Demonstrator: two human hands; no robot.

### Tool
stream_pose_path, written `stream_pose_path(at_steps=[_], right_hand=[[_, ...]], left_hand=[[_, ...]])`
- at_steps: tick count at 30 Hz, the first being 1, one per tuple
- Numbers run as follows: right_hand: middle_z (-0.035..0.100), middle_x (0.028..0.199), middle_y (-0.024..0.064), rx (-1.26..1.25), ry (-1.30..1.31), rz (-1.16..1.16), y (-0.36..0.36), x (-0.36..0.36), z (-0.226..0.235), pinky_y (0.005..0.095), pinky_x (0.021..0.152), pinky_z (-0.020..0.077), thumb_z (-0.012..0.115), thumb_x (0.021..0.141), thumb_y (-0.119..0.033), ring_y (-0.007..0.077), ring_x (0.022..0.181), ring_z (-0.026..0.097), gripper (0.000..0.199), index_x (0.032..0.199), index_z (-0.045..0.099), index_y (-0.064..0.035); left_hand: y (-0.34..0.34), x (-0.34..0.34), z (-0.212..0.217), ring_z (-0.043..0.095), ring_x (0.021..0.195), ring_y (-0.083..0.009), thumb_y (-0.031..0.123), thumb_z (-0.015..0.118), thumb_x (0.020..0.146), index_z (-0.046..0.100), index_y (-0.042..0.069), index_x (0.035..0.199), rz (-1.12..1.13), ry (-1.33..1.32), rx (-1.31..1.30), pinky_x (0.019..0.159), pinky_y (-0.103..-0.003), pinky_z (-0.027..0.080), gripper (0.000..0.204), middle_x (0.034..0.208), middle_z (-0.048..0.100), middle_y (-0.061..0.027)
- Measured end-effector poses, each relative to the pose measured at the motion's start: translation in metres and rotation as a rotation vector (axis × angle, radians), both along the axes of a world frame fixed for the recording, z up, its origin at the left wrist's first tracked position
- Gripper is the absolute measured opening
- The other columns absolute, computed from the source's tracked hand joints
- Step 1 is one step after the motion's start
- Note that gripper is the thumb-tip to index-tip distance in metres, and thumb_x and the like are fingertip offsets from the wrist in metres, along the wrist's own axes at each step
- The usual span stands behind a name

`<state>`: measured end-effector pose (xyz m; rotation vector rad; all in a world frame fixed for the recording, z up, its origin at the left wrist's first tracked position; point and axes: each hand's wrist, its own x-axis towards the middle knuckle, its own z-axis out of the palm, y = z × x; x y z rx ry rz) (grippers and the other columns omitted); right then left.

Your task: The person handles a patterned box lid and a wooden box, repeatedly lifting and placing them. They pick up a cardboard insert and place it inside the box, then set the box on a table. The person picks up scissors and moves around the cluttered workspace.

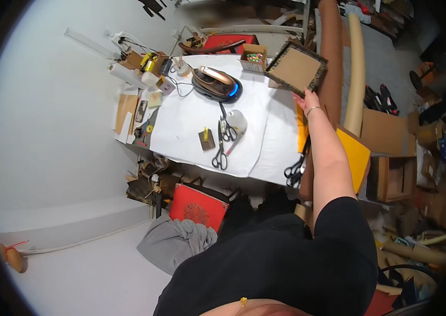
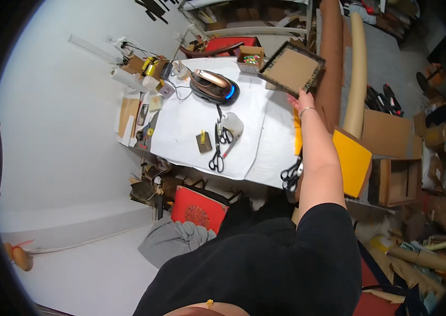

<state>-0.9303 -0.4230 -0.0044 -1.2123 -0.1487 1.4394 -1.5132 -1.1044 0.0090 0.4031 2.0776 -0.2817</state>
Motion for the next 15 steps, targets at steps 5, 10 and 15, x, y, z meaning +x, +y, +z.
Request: stream_pose_path(at_steps=[5, 10, 15], right_hand=[[0.059, 0.126, 0.0206, -0.175, 0.095, 0.022, 0.043, 0.009, -0.046, 0.0374, 0.069, 0.0637, 0.055, 0.104, -0.030, 0.0358, 0.091, 0.072, 0.041, 0.130, 0.047, 0.0003], [0.048, 0.142, 0.0185, -0.206, 0.104, -0.099, 0.026, -0.030, -0.044, 0.0431, 0.091, 0.0610, 0.062, 0.101, -0.034, 0.0375, 0.123, 0.056, 0.059, 0.146, 0.042, -0.0014], [0.049, 0.136, 0.0200, -0.161, 0.196, -0.228, 0.018, 0.024, -0.121, 0.0438, 0.096, 0.0580, 0.063, 0.101, -0.031, 0.0328, 0.116, 0.058, 0.063, 0.149, 0.036, -0.0007]], left_hand=[[0.063, 0.005, 0.006, 0.067, 0.101, -0.0339, 0.031, 0.067, 0.093, 0.056, 0.001, 0.132, -0.001, -0.054, 0.113, 0.091, -0.044, 0.051, 0.050, 0.106, 0.070, -0.0215], [0.075, -0.005, 0.005, 0.067, 0.103, -0.0348, 0.030, 0.066, 0.092, 0.056, 0.002, 0.132, 0.020, -0.055, 0.198, 0.092, -0.044, 0.051, 0.050, 0.109, 0.069, -0.0221], [0.117, -0.044, -0.007, 0.066, 0.105, -0.0358, 0.029, 0.066, 0.092, 0.056, 0.002, 0.133, -0.031, -0.079, 0.182, 0.093, -0.044, 0.051, 0.050, 0.111, 0.069, -0.0227]])
